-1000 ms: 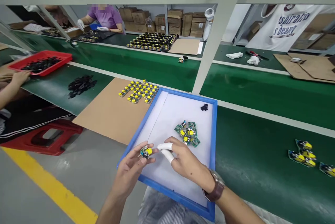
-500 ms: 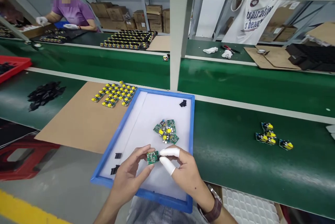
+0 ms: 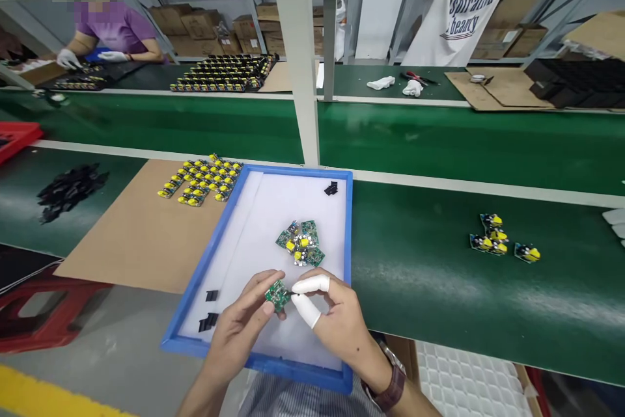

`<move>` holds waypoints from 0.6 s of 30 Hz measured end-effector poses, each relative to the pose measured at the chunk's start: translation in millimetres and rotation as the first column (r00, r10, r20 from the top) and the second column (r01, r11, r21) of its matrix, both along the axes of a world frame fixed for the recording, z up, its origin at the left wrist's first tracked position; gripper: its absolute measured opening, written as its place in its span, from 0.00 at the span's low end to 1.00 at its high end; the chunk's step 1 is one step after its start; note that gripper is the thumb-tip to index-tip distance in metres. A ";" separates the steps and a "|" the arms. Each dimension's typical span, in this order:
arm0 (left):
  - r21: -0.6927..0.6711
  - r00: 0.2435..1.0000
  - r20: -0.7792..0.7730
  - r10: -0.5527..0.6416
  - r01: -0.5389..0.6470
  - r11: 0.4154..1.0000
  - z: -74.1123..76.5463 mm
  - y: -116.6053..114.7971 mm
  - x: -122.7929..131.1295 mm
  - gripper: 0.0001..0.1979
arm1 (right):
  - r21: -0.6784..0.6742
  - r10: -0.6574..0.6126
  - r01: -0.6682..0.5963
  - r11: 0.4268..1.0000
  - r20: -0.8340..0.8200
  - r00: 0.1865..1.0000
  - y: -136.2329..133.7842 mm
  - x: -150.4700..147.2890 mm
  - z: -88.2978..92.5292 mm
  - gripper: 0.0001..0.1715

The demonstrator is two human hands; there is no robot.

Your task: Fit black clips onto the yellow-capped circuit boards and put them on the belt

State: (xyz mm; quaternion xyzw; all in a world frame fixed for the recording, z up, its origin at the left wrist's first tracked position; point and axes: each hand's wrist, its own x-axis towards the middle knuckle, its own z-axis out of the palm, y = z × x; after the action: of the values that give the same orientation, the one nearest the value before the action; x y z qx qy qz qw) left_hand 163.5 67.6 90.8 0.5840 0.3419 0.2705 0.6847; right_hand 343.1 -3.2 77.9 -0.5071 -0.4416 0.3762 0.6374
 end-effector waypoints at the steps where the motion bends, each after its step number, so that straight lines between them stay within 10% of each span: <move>1: -0.041 1.000 0.014 -0.003 0.004 0.999 -1.3 0.4 -0.8 0.19 | 0.019 0.009 -0.009 1.000 -0.001 1.000 -0.2 0.0 0.4 0.12; 18: -0.123 0.995 0.083 0.059 -0.049 0.991 0.3 -5.3 0.7 0.20 | 0.100 0.006 -0.029 0.995 0.216 0.976 -5.1 -5.1 4.7 0.17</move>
State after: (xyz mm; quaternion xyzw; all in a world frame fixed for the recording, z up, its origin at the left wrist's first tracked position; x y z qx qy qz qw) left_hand 164.2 62.3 91.1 0.5198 0.3436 0.2927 0.7253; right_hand 338.0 -8.3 82.6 -0.5076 -0.5313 0.3014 0.6076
